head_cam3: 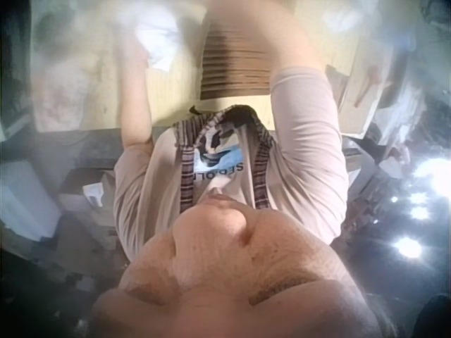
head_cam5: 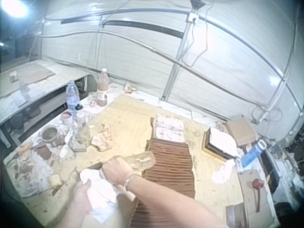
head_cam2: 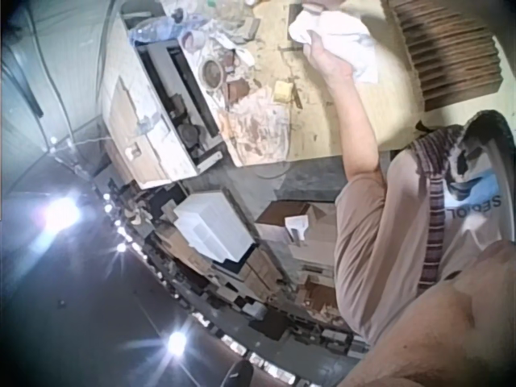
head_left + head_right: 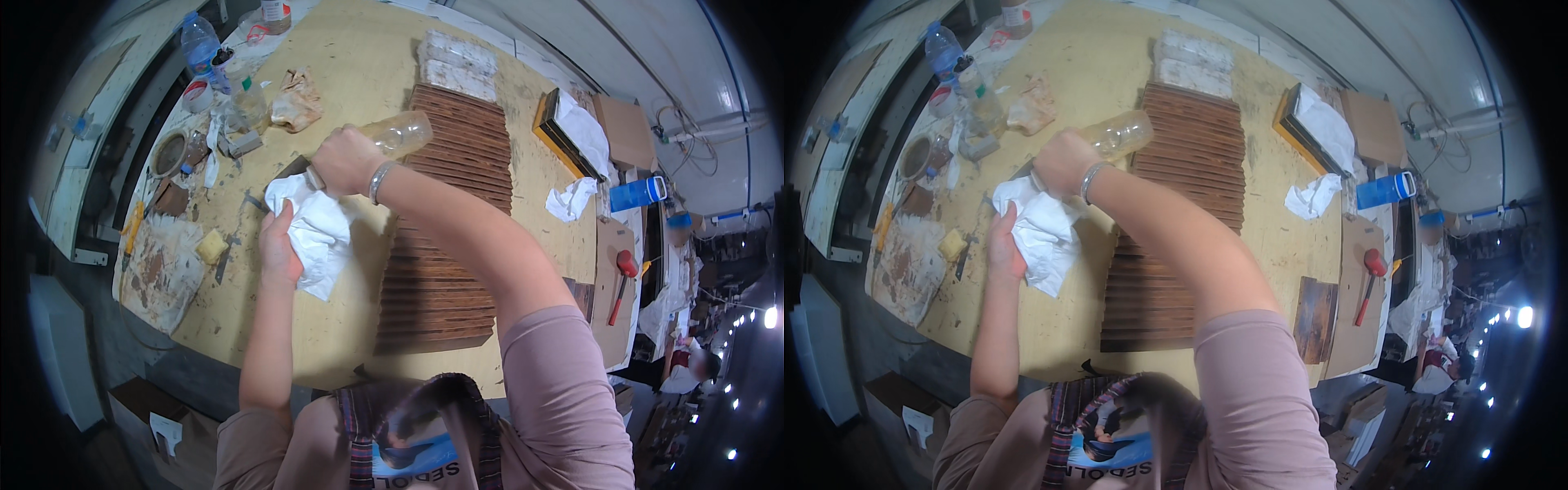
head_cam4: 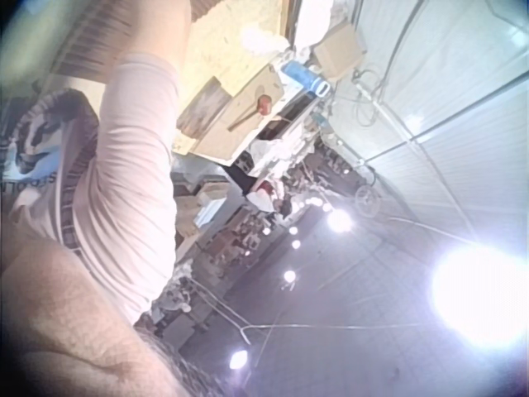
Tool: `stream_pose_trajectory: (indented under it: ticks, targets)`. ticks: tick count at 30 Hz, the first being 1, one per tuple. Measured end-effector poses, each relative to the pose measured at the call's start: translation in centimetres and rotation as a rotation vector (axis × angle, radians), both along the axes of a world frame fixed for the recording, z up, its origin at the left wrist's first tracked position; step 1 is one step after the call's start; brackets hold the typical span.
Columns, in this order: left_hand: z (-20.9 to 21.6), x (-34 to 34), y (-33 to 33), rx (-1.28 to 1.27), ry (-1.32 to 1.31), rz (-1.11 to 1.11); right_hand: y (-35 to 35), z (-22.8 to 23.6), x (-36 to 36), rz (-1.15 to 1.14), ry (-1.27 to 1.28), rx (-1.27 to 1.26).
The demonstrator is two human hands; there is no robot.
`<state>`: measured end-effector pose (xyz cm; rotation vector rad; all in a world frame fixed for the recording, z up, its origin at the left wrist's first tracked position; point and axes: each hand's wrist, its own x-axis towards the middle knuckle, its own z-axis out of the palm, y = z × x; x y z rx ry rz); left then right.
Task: The person applies a liquid from a bottle to a cloth and wipes a stack of wooden slats, then picks up and unfolds a plastic bag before returning to wiping the slats.
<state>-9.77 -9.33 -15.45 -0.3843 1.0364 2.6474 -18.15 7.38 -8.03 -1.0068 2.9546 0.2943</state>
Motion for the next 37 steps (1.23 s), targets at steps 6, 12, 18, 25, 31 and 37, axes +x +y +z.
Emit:
stream_pose_trajectory:
  ticks: [6, 12, 18, 25, 31, 37]
  targets:
    - [2.5, -0.5, -0.7, -0.047, 0.14, 0.02, 0.0, -1.0, -1.5, -0.126, 0.006, -0.516]
    - [3.8, -1.3, 1.3, -0.105, 0.175, -0.06, 1.5, -1.8, -2.0, -0.432, -0.072, -1.384]
    - [3.1, 0.3, 6.6, -0.217, 0.133, -0.25, 10.8, -4.8, 0.3, -0.266, 0.001, -1.137]
    - [0.8, -2.7, 19.8, -0.657, 0.608, -0.762, 30.8, -10.1, 11.2, -0.941, 0.297, -0.531]
    - [0.7, -2.8, 30.0, -1.641, 1.498, -0.884, 31.6, -11.7, 11.1, -0.962, 0.123, -1.033]
    - [-0.6, -2.5, 23.6, -1.865, 1.238, -0.781, 31.0, -12.8, 11.8, -0.966, 0.138, -1.14]
